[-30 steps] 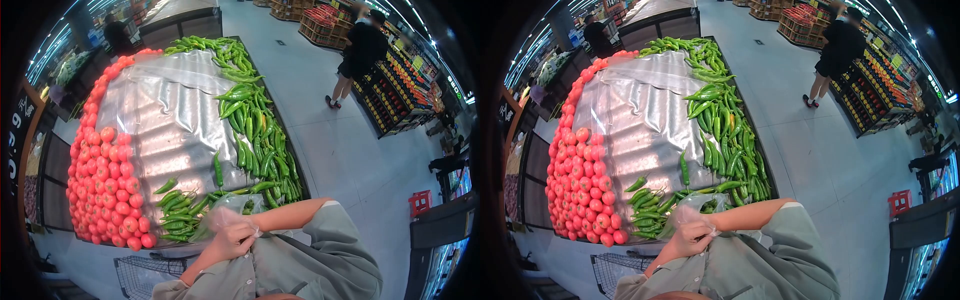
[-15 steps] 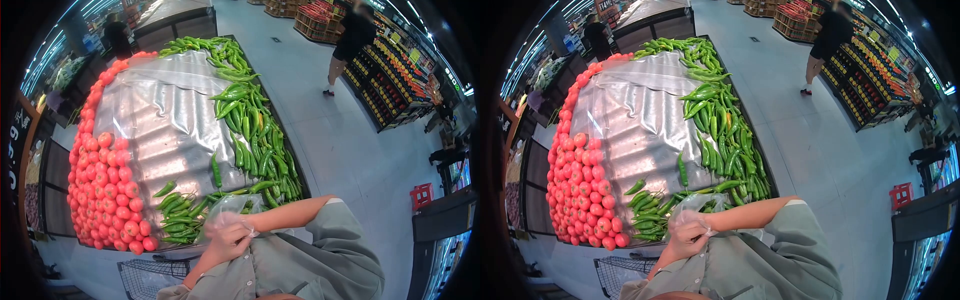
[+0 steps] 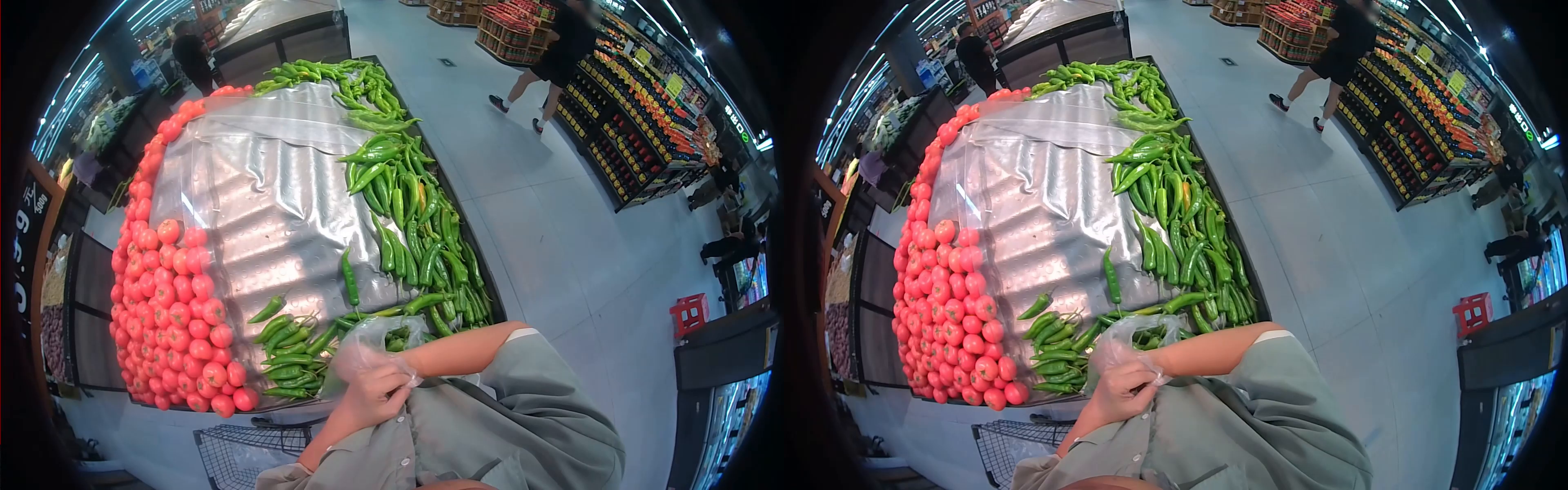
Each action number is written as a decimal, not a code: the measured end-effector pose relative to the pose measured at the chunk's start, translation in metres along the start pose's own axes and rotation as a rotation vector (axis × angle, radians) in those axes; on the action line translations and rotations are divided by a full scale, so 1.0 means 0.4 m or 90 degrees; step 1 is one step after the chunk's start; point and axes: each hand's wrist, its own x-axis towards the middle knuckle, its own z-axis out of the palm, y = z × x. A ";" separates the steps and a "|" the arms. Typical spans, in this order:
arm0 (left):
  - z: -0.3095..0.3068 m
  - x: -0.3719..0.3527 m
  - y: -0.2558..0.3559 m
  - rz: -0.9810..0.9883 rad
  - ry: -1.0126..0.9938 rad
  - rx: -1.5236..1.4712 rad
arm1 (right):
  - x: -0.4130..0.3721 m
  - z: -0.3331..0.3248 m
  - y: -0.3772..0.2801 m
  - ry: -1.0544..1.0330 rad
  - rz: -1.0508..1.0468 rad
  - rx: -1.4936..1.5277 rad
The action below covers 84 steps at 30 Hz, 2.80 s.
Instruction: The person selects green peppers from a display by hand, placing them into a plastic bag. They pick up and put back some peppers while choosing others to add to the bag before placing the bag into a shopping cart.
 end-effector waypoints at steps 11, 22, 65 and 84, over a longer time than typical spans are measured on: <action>-0.001 -0.009 -0.002 -0.017 0.033 0.022 | 0.104 0.074 0.150 -0.023 -0.258 0.402; -0.018 -0.014 0.008 -0.117 0.113 0.024 | -0.089 -0.430 -0.430 -0.168 0.284 -0.402; -0.058 0.063 -0.033 -0.085 0.249 0.035 | -0.284 -0.457 -0.319 0.461 0.162 0.811; -0.051 0.176 -0.181 -0.371 0.426 -0.745 | -0.143 -0.424 -0.381 0.616 0.276 0.980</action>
